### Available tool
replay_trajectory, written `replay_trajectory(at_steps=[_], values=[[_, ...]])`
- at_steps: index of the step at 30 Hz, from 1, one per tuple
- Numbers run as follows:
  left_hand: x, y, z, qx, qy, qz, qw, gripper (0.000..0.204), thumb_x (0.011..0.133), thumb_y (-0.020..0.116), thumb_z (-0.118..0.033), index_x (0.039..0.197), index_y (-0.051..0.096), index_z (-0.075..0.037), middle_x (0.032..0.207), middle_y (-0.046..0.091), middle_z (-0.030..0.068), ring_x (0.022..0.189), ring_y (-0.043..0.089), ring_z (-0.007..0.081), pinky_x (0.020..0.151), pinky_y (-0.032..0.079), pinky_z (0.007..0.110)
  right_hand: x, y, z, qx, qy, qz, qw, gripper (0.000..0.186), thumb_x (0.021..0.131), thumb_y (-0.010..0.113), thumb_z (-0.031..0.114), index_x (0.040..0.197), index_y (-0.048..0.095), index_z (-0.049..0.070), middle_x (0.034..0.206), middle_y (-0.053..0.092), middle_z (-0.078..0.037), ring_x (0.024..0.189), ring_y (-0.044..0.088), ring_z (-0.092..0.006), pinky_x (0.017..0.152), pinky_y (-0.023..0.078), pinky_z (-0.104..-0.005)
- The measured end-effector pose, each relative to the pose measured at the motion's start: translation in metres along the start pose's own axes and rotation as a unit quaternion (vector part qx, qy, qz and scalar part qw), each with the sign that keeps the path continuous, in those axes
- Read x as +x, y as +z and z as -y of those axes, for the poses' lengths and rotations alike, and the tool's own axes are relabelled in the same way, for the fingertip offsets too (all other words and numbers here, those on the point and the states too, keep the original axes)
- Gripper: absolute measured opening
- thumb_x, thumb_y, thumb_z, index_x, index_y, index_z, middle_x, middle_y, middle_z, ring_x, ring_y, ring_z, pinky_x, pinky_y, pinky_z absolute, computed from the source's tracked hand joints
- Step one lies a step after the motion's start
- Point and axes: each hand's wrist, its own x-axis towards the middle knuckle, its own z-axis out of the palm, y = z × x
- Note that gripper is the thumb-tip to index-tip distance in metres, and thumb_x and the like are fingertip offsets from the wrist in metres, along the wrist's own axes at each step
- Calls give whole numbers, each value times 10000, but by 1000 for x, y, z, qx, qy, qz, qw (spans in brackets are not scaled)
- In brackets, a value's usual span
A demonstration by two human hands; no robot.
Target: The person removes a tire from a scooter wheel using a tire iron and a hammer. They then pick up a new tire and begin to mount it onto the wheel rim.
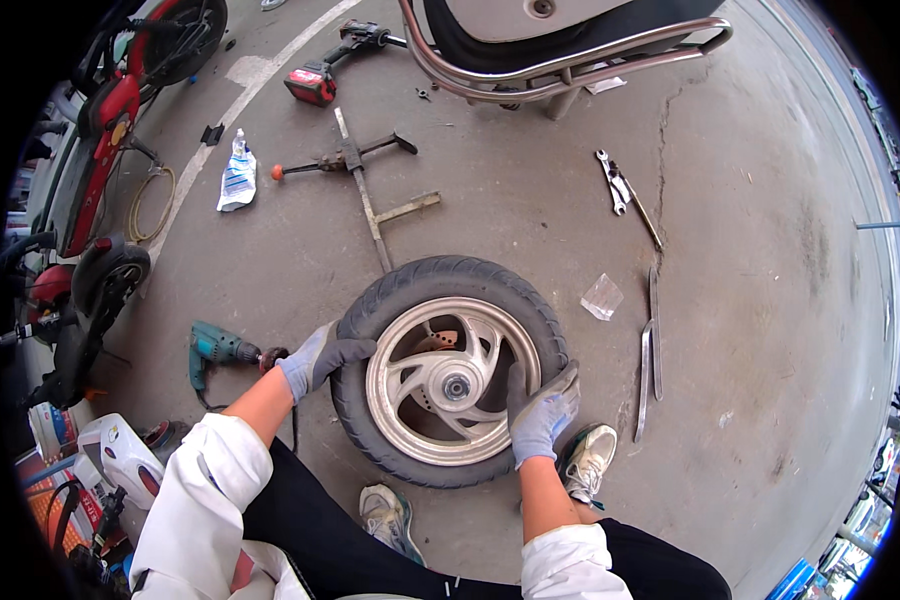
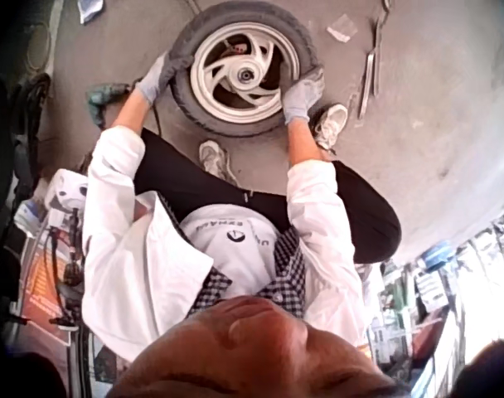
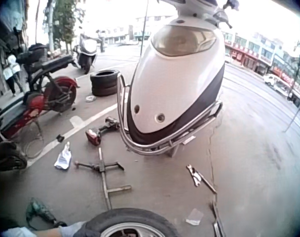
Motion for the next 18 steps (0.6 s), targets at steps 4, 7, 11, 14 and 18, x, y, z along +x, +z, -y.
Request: replay_trajectory(at_steps=[4,7,11,14,18], values=[[11,-15,20,-33,7,-9,999,623,816,783,-201,1362,556,-1,1273,655,123,1113,645,231,991,521,380,-1,-2,38,-89,-126,-43,987,890,850,701,498,1460,366,-57,1415,428,-347,1316,423,-479,1110,300,-601],[17,-21,21,-68,-61,25,996,638,815,781,-213,1371,550,-3,1294,644,117,1144,627,228,1012,504,379,-33,-1,100,50,-377,89,921,807,843,715,413,1450,410,-23,1476,409,-269,1362,393,-445,1141,281,-572],[20,-18,19,-31,-26,30,999,689,806,795,-242,1393,527,0,1314,629,126,1158,617,226,1014,497,365,-48,39,104,-5,-425,97,900,475,925,518,265,1323,574,13,1350,558,-224,1277,502,-381,1083,353,-567],[21,-20,17,-14,-10,31,999,680,814,793,-237,1390,527,7,1297,638,128,1139,624,219,997,509,366,-47,43,107,-31,-422,78,903,433,923,524,273,1284,611,50,1316,592,-190,1250,521,-360,1056,378,-556],[21,-14,2,15,-17,16,1000,627,812,779,-181,1363,552,12,1270,654,113,1117,627,197,984,510,350,-47,47,106,-47,-419,54,905,419,922,521,260,1274,620,57,1297,603,-185,1235,528,-353,1057,377,-555]])
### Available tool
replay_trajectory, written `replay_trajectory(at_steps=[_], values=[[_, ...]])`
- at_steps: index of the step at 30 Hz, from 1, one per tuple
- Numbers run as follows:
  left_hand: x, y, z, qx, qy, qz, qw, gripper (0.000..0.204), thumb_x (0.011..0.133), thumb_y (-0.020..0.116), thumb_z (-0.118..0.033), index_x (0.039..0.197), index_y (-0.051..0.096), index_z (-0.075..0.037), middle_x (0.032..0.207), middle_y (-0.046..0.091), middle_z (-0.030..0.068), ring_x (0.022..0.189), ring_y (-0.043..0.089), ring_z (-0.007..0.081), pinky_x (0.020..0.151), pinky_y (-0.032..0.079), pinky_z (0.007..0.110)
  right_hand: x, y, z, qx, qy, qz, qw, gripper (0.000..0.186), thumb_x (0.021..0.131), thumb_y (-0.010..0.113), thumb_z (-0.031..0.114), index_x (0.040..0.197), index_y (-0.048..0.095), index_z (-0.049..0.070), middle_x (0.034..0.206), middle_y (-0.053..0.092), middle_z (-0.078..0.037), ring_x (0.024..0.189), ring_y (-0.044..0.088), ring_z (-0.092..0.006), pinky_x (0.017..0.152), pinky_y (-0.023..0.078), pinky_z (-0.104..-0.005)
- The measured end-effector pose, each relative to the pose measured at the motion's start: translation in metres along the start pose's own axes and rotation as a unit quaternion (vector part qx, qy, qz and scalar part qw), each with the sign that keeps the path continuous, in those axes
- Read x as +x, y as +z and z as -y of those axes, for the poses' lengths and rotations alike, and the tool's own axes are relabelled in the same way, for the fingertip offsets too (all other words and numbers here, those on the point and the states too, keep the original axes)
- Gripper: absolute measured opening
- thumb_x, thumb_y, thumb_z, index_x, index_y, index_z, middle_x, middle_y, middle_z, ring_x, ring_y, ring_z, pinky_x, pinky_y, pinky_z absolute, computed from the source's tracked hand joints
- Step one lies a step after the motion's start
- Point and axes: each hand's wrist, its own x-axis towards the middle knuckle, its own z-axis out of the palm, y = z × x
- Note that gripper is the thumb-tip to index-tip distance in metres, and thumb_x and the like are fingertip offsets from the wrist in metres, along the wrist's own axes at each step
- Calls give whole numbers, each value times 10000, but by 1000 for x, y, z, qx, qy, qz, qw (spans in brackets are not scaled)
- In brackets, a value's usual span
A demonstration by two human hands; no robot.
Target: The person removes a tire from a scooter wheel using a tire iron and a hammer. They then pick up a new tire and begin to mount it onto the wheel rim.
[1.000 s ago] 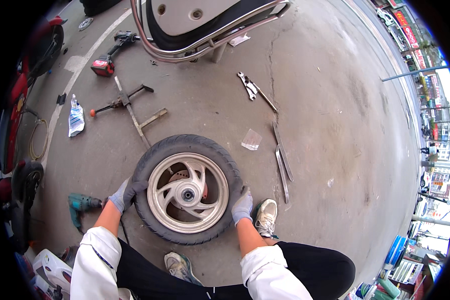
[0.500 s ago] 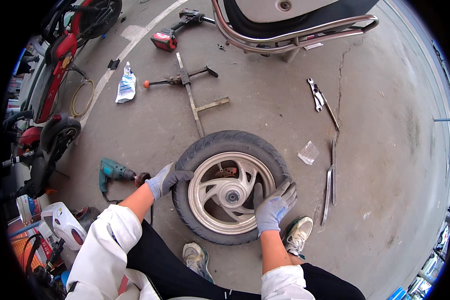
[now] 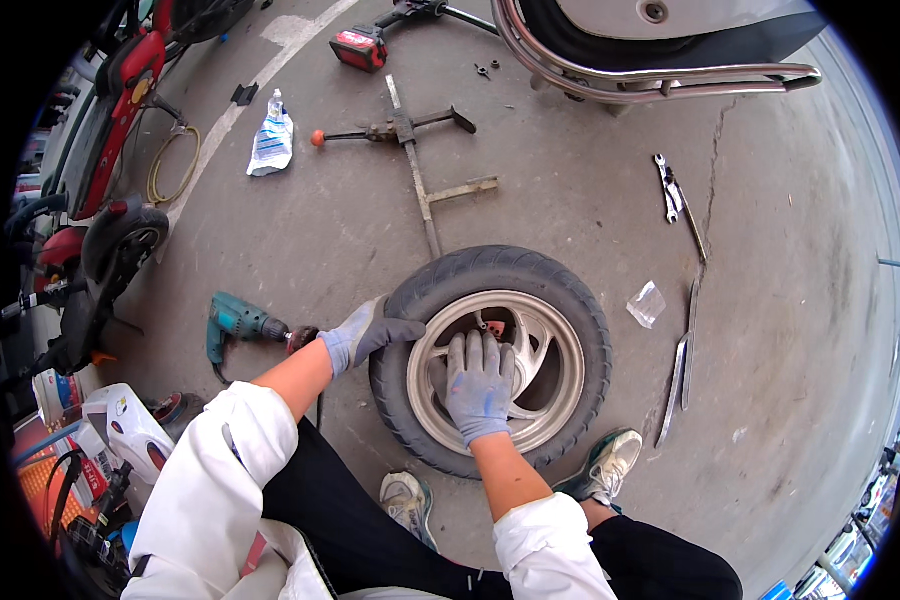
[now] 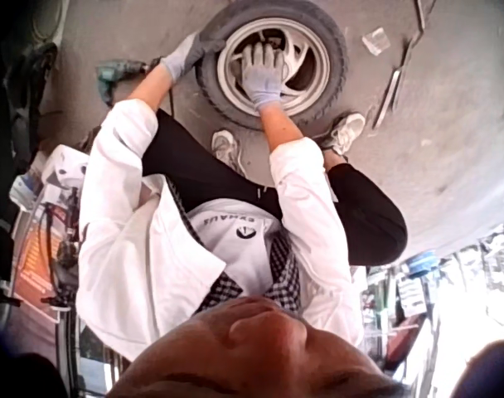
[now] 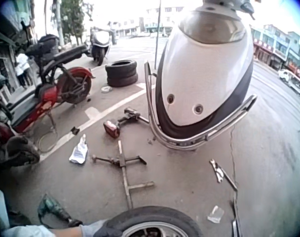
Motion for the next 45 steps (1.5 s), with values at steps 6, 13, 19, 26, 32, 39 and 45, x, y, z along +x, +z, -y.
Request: replay_trajectory(at_steps=[6,13,19,26,32,39,45], values=[[-12,12,-12,-10,19,-14,1000,571,814,787,-154,1313,584,36,1214,681,117,1066,650,196,933,541,355,1,-11,-2,-3,-4,16,1000,440,930,531,292,1296,610,61,1307,600,-181,1252,522,-355,1072,362,-563],[-10,11,-2,-17,38,-43,998,576,778,840,-155,1262,611,58,1162,702,143,955,692,219,846,591,369,-3,-9,-1,-14,-2,-7,1000,437,907,563,339,1246,640,75,1315,590,-152,1252,510,-340,1058,368,-574],[-5,8,10,-12,50,-65,997,613,771,846,-164,1288,595,49,1184,694,156,983,690,234,853,587,375,-5,-8,-1,-18,-2,-12,1000,477,870,627,341,1263,626,70,1310,589,-154,1252,512,-344,1072,352,-562],[-6,-14,16,-13,44,51,998,670,836,775,-271,1399,524,-8,1323,625,108,1165,605,196,1018,489,348,0,-1,7,-26,-35,0,999,446,888,601,359,1212,645,56,1273,608,-166,1217,535,-348,1057,384,-563],[18,-29,22,-119,29,150,981,689,877,739,-297,1446,471,-15,1365,596,84,1203,581,163,1033,479,335,9,-11,4,-15,-53,-22,998,437,826,678,361,1130,666,47,1160,646,-151,1133,565,-332,1020,410,-521],[37,-25,0,-56,50,184,980,676,847,747,-270,1412,505,11,1327,615,102,1173,597,174,1001,499,329,28,-31,-11,12,-76,89,993,325,828,672,390,979,680,102,905,656,-109,909,645,-317,856,481,-477],[13,0,-29,-32,32,74,996,548,827,766,-206,1297,605,26,1180,685,124,1025,664,185,907,555,339,32,-36,-16,-6,-86,111,990,323,898,576,367,1059,680,106,950,651,-107,953,614,-284,848,465,-452]])
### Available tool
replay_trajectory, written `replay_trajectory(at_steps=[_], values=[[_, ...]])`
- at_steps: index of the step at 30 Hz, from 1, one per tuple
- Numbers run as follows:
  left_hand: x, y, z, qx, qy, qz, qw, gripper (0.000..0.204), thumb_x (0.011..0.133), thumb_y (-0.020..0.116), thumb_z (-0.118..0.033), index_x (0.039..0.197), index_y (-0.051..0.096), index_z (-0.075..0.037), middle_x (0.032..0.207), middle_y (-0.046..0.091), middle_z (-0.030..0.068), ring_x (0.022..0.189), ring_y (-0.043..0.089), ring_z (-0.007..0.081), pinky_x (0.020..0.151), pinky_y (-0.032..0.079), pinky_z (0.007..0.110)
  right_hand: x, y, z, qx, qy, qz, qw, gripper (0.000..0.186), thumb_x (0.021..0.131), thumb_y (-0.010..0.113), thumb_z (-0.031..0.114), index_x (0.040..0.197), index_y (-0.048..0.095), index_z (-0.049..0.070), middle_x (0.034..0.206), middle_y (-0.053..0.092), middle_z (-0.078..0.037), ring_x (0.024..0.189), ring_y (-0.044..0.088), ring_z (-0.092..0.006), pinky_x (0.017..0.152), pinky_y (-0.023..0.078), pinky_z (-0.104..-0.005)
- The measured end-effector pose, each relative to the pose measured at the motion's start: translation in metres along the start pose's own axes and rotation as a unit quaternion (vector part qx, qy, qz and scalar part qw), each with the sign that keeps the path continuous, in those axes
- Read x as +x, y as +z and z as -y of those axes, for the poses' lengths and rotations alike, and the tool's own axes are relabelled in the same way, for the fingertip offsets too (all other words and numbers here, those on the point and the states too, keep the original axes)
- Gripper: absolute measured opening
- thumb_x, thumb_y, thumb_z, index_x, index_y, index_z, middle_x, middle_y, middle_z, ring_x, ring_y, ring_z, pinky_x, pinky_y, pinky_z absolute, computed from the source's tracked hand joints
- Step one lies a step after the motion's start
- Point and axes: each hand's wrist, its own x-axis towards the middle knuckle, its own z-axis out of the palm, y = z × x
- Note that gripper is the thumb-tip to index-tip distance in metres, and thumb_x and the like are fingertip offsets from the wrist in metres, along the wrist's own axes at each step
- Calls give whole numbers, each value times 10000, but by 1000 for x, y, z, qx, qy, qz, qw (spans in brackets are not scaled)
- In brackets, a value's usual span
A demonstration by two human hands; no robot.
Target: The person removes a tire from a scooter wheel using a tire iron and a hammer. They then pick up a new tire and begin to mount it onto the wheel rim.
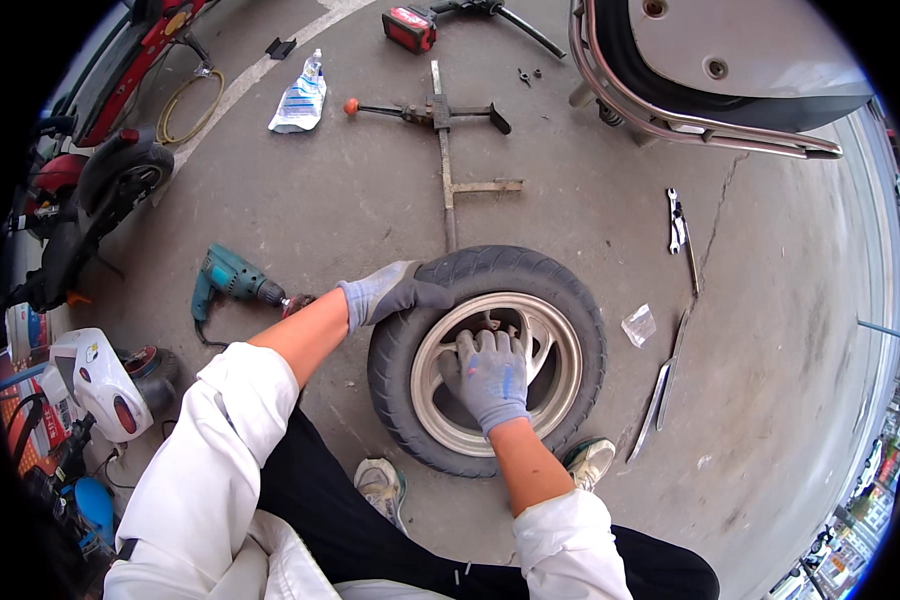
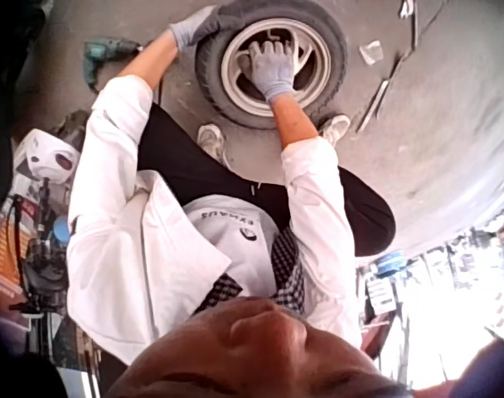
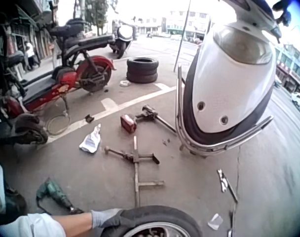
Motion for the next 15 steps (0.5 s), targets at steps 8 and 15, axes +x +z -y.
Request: replay_trajectory(at_steps=[8,15], values=[[-10,8,-8,89,-38,-87,991,505,796,740,-166,1245,643,44,1139,699,103,964,653,168,858,556,320,-1,5,2,12,-8,40,999,287,897,555,261,1110,654,97,964,631,-126,967,596,-315,882,443,-485],[11,2,9,-4,-10,-8,1000,631,817,738,-199,1382,541,1,1308,640,114,1171,619,221,1031,490,363,-1,6,-5,44,-2,15,999,256,898,533,258,1032,656,78,966,657,-129,985,602,-301,866,444,-448]])
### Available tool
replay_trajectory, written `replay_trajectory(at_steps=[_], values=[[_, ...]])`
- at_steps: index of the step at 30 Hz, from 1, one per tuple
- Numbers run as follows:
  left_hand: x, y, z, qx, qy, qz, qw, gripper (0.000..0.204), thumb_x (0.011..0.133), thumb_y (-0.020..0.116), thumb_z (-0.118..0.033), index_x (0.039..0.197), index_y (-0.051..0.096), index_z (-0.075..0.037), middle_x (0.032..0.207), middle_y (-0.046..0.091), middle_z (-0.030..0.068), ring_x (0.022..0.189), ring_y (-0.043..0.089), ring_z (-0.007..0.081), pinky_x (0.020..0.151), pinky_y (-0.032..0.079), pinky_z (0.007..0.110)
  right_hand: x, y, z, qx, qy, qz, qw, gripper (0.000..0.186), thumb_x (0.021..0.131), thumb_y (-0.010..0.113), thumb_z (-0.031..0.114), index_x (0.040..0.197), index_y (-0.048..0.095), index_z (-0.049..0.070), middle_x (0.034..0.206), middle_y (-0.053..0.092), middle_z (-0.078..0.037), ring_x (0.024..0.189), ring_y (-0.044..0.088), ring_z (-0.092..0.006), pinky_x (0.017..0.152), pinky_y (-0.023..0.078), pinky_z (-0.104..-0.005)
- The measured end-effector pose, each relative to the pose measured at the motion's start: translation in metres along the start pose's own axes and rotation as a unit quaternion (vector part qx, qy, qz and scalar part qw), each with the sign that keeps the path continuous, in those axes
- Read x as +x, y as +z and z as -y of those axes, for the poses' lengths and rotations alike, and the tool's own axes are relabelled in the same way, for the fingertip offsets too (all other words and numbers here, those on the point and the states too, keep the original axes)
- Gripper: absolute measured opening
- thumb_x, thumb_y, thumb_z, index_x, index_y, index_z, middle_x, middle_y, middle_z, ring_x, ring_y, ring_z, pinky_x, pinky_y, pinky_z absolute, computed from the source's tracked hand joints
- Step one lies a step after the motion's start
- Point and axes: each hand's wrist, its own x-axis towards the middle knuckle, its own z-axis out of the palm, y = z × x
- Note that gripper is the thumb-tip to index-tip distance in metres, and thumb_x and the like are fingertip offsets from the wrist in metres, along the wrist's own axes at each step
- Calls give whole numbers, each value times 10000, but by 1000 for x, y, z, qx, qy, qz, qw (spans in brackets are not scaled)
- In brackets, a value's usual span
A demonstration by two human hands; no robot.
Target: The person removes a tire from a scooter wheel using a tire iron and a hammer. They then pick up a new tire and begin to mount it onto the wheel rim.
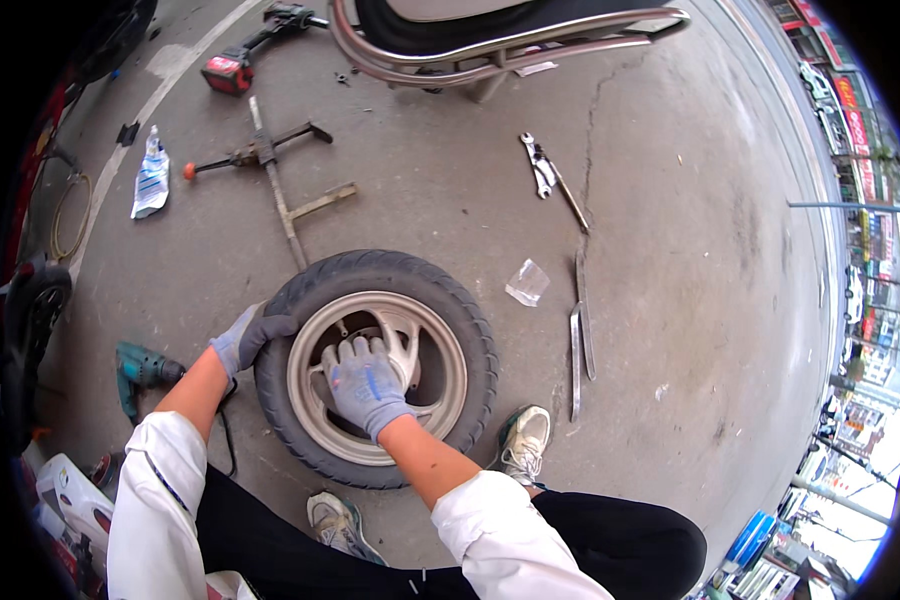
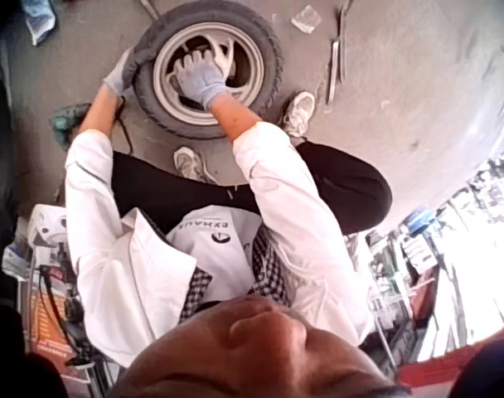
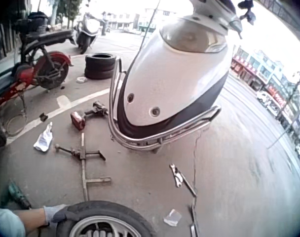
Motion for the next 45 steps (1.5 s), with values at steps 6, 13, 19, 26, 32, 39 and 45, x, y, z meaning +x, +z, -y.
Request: replay_trajectory(at_steps=[6,13,19,26,32,39,45], values=[[-4,-22,15,34,11,-48,998,634,800,755,-229,1353,566,16,1270,659,124,1121,646,225,1001,516,372,-50,-48,-139,143,256,-372,881,210,878,675,190,978,639,9,892,685,-195,821,652,-383,749,508,-450],[41,-9,-26,187,0,-23,982,618,810,758,-270,1320,589,37,1240,672,132,1105,649,220,983,511,361,-220,10,-331,40,590,-43,805,573,863,664,359,1266,576,-40,1151,661,-317,1088,650,-446,936,511,-479],[13,-15,-3,389,92,-210,892,739,808,765,-442,1324,574,51,1252,659,189,1141,637,271,1014,478,376,-203,-84,-343,95,530,-27,842,236,830,589,157,923,672,-43,800,698,-216,747,689,-341,688,521,-421],[-53,-10,59,-148,-35,-83,985,622,858,752,-288,1367,548,7,1309,636,117,1166,622,216,1005,504,360,-168,-291,-224,271,500,193,799,154,901,633,191,906,714,60,606,457,47,479,374,-45,432,290,-247],[-52,2,61,-104,42,-147,983,612,841,755,-259,1348,560,22,1268,655,148,1114,651,241,988,523,374,-164,-261,-196,220,472,293,802,305,961,606,337,961,741,64,603,424,60,508,369,-45,473,297,-228],[-39,4,70,-107,85,-181,974,513,828,750,-150,1281,606,43,1177,698,148,1027,685,249,910,561,373,-128,-242,-188,223,456,385,771,329,947,600,342,884,724,43,549,415,39,452,359,-67,427,296,-253],[-40,6,74,-84,113,-218,966,510,819,749,-135,1270,609,55,1173,701,153,1032,682,246,911,555,374,-100,-249,-101,411,489,285,715,360,923,592,274,1113,626,-30,669,603,-46,520,543,-111,447,397,-263]])
